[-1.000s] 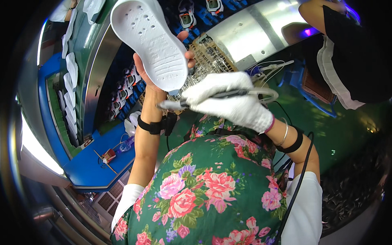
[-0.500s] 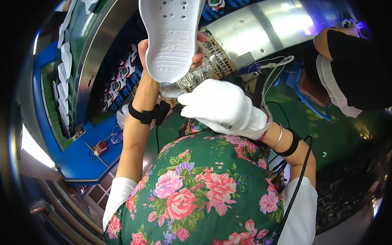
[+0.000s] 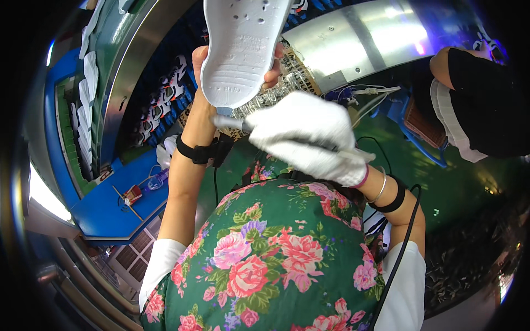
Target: Applying adhesive to the bottom of shoe soles using a brush tool at a manufacturing assembly line station.
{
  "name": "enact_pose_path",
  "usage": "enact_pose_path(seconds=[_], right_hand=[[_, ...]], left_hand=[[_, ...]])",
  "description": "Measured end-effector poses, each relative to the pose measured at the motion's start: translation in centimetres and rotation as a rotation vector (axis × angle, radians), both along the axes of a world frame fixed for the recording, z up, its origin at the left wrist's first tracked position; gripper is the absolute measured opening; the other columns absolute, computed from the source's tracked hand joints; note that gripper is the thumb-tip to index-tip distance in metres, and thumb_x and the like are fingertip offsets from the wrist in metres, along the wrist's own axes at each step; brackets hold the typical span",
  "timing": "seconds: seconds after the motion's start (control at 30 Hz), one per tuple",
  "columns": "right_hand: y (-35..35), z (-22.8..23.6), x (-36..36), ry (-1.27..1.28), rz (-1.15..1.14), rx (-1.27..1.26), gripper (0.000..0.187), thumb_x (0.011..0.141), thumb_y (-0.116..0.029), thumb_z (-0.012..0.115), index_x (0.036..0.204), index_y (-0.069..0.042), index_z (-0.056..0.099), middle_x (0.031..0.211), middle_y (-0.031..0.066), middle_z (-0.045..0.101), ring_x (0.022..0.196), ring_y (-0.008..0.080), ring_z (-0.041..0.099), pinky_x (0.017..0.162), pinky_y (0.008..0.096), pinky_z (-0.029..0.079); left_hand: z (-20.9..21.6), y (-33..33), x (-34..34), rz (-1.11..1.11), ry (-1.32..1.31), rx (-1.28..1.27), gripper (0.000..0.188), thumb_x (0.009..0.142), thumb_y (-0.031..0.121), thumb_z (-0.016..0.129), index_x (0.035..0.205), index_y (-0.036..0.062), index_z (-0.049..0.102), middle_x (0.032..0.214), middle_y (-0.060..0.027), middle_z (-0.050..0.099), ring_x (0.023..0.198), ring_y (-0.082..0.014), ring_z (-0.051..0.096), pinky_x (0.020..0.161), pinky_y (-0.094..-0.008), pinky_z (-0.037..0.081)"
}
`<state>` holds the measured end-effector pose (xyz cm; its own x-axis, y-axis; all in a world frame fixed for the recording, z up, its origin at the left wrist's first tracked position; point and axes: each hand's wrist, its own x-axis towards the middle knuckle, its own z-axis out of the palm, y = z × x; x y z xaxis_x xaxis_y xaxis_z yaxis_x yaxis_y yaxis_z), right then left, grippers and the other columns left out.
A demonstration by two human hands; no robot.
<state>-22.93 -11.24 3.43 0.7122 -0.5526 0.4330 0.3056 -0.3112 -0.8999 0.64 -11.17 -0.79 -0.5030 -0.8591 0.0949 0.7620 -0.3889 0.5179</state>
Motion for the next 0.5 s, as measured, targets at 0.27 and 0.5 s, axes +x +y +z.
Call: enact_pose_path(seconds=[0.27, 0.5], right_hand=[[0.9, -1.1, 0.5, 0.05, 0.085, 0.427, 0.014, 0.075, 0.004, 0.074, 0.089, 0.0, 0.074, 0.101, 0.0152, 0.074, 0.087, 0.021, 0.07, 0.078, 0.0316, 0.055], [-2.1, -1.7, 0.2, -0.193, -0.162, 0.917, 0.016, 0.085, 0.003, 0.067, 0.099, 0.002, 0.074, 0.106, 0.0167, 0.073, 0.083, 0.015, 0.068, 0.073, 0.0263, 0.054]], left_hand=[[-0.6, -1.1, -0.6, 0.091, 0.122, 0.016, 0.097, 0.079, 0.064, 0.055, 0.146, -0.0042, 0.04, 0.131, -0.0311, 0.049, 0.096, -0.0338, 0.062, 0.074, -0.0418, 0.052], [-0.3, -0.3, -1.6, 0.182, 0.152, 0.145, 0.078, 0.094, 0.055, 0.042, 0.149, -0.0004, 0.037, 0.131, -0.0321, 0.054, 0.112, -0.0396, 0.062, 0.092, -0.0505, 0.054]])
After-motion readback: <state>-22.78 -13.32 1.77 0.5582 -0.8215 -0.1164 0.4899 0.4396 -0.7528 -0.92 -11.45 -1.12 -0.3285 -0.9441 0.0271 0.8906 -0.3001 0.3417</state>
